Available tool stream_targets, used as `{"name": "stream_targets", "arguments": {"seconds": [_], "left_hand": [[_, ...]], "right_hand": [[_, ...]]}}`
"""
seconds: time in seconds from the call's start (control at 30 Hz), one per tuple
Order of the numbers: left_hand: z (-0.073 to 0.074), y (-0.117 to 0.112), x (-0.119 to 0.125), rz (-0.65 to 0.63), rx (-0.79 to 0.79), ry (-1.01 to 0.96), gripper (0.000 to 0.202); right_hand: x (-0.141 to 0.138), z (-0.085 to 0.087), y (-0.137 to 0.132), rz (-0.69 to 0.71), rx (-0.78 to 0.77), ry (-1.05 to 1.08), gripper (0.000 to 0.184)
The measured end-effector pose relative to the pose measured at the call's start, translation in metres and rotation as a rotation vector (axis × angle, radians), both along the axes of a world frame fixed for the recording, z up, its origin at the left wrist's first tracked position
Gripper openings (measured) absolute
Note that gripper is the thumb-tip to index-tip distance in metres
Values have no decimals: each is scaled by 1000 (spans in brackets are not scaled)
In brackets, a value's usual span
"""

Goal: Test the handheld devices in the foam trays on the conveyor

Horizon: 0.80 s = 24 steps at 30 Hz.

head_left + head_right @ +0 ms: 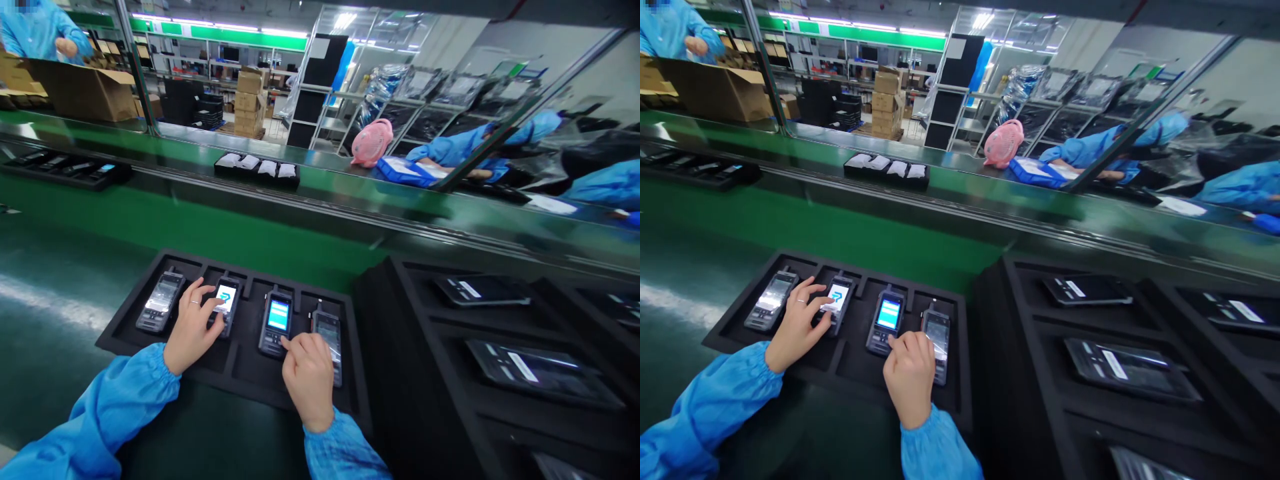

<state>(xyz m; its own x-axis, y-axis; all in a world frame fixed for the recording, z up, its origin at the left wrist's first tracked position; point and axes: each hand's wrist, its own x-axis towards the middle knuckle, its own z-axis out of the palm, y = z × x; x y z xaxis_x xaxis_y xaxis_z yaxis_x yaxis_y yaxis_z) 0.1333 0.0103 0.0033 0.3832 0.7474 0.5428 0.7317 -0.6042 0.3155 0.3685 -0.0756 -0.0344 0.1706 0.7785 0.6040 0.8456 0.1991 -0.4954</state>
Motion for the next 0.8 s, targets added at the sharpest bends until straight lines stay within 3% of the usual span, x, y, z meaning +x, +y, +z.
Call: {"name": "stream_targets", "arguments": {"seconds": [0.43,0.63,0.8], "left_hand": [[-1,1,-1,-6,10,-13,17],[-3,2,-2,-14,-10,-21,17],[-3,1,-2,-25,-10,-26,18]], "right_hand": [[-9,19,-4,-41,-40,-43,34],[-14,26,5,-189,-195,-194,40],[-17,27,9,-201,-287,-301,47]]}}
